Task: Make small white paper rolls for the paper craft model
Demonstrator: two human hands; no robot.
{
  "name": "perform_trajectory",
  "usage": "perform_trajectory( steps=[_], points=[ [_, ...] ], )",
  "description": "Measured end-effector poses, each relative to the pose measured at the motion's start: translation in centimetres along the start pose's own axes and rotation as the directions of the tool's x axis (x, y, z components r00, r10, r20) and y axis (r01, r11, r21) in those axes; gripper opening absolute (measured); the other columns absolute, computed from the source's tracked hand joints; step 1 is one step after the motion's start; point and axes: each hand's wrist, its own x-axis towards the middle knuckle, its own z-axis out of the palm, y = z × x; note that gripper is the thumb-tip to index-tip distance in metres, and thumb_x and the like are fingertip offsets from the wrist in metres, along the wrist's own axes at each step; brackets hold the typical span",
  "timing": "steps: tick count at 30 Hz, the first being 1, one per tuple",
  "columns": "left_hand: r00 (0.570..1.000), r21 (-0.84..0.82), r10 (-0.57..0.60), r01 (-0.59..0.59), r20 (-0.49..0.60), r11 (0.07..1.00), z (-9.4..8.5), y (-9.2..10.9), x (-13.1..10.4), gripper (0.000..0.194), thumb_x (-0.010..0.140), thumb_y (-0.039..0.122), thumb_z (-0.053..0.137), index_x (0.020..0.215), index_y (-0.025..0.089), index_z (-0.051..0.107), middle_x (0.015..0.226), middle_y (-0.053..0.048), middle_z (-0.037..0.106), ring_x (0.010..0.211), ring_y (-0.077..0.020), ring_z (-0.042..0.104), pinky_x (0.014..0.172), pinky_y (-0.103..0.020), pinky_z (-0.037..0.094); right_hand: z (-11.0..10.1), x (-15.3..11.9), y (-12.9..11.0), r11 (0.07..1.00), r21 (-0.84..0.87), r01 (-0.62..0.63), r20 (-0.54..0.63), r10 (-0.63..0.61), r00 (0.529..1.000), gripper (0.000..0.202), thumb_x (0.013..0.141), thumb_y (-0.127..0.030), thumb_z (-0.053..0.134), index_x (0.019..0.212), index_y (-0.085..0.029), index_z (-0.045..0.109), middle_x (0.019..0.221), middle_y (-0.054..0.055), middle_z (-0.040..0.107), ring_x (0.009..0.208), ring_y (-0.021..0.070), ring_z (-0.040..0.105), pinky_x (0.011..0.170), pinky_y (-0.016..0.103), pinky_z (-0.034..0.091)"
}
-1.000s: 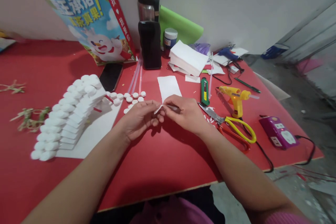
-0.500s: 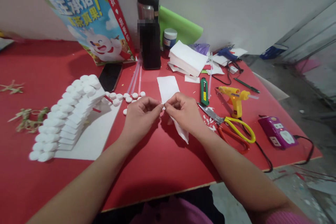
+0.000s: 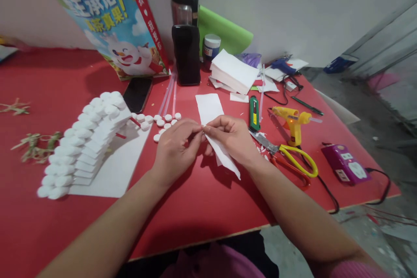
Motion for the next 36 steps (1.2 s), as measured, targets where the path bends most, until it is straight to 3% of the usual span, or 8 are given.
perform_trajectory(
  steps=[4,8,10,12,15,21,26,36],
  points=[
    [1.0,-0.055,-0.03,0.03,0.006,0.998,0.01,0.19,0.08,0.013,0.098,0.014,0.062,0.091,0.021,0.07,0.09,-0.005,0.077,0.088,-0.0198,0.071,0.083,-0.035,0.056,0.1,-0.12,-0.08,1.0,-0.009,-0.025,-0.029,0.025,0.999,0.043,0.073,-0.048,0.093,0.084,-0.019,0.064,0.071,0.002,0.076,0.05,0.0181,0.073,0.043,0.027,0.059],
    [0.984,-0.187,-0.173,0.179,0.052,0.966,0.1,0.46,0.29,0.009,0.097,0.022,0.067,0.091,0.022,0.073,0.091,-0.004,0.078,0.087,-0.0199,0.072,0.082,-0.035,0.057,0.29,0.06,-0.25,0.999,-0.029,-0.045,-0.096,0.042,0.994,0.04,0.07,-0.043,0.093,0.08,-0.019,0.062,0.068,0.0,0.075,0.049,0.016,0.071,0.044,0.024,0.058],
    [0.943,-0.324,-0.319,0.332,0.093,0.886,0.14,0.59,0.42,0.005,0.095,0.026,0.072,0.094,0.022,0.074,0.091,-0.004,0.078,0.084,-0.0193,0.072,0.081,-0.035,0.059,0.31,0.2,-0.3,0.999,-0.034,-0.036,-0.094,0.033,0.995,0.039,0.071,-0.042,0.092,0.081,-0.019,0.062,0.067,0.0,0.074,0.048,0.015,0.07,0.044,0.024,0.058],
    [0.868,-0.456,-0.468,0.487,0.164,0.745,0.13,0.71,0.57,0.009,0.091,0.028,0.077,0.096,0.022,0.074,0.087,-0.003,0.077,0.079,-0.0188,0.072,0.078,-0.035,0.06,0.27,0.29,-0.31,0.998,-0.046,-0.03,-0.07,0.027,0.997,0.038,0.072,-0.042,0.091,0.083,-0.019,0.062,0.067,0.0,0.075,0.048,0.0144,0.07,0.043,0.023,0.057],
    [0.799,-0.517,-0.544,0.588,0.254,0.622,0.02,0.86,0.78,0.014,0.088,0.03,0.079,0.099,0.022,0.077,0.079,-0.002,0.075,0.074,-0.0194,0.072,0.073,-0.035,0.06,0.07,0.27,-0.31,0.997,-0.078,-0.009,-0.026,0.007,1.0,0.036,0.076,-0.041,0.09,0.084,-0.019,0.062,0.068,0.0,0.075,0.048,0.0137,0.069,0.044,0.023,0.056],
    [0.86,-0.401,-0.486,0.505,0.156,0.765,-0.09,0.71,0.83,0.008,0.092,0.029,0.074,0.093,0.023,0.078,0.079,-0.002,0.073,0.079,-0.0209,0.071,0.081,-0.038,0.057,-0.43,0.29,-0.21,0.998,-0.067,-0.003,0.041,0.006,0.999,0.034,0.078,-0.04,0.089,0.087,-0.019,0.063,0.072,0.0,0.077,0.051,0.0149,0.072,0.048,0.025,0.06],
    [0.957,-0.147,-0.278,0.288,0.083,0.946,-0.22,0.37,0.75,0.013,0.1,0.021,0.063,0.097,0.022,0.076,0.092,-0.004,0.075,0.088,-0.0208,0.069,0.085,-0.038,0.053,-0.49,0.47,0.1,0.997,0.05,-0.058,0.043,0.056,0.998,0.043,0.073,-0.046,0.092,0.086,-0.019,0.062,0.074,0.002,0.078,0.055,0.0173,0.075,0.053,0.029,0.064],
    [0.991,0.008,-0.129,0.129,0.031,0.992,-0.38,0.15,0.52,0.016,0.103,0.021,0.06,0.1,0.022,0.075,0.098,-0.007,0.076,0.093,-0.0216,0.07,0.085,-0.036,0.054,-0.4,0.33,-0.33,0.993,-0.107,0.043,0.032,-0.04,0.999,0.039,0.079,-0.047,0.089,0.087,-0.019,0.064,0.072,0.001,0.077,0.047,0.0128,0.067,0.046,0.025,0.054]
  ],
)
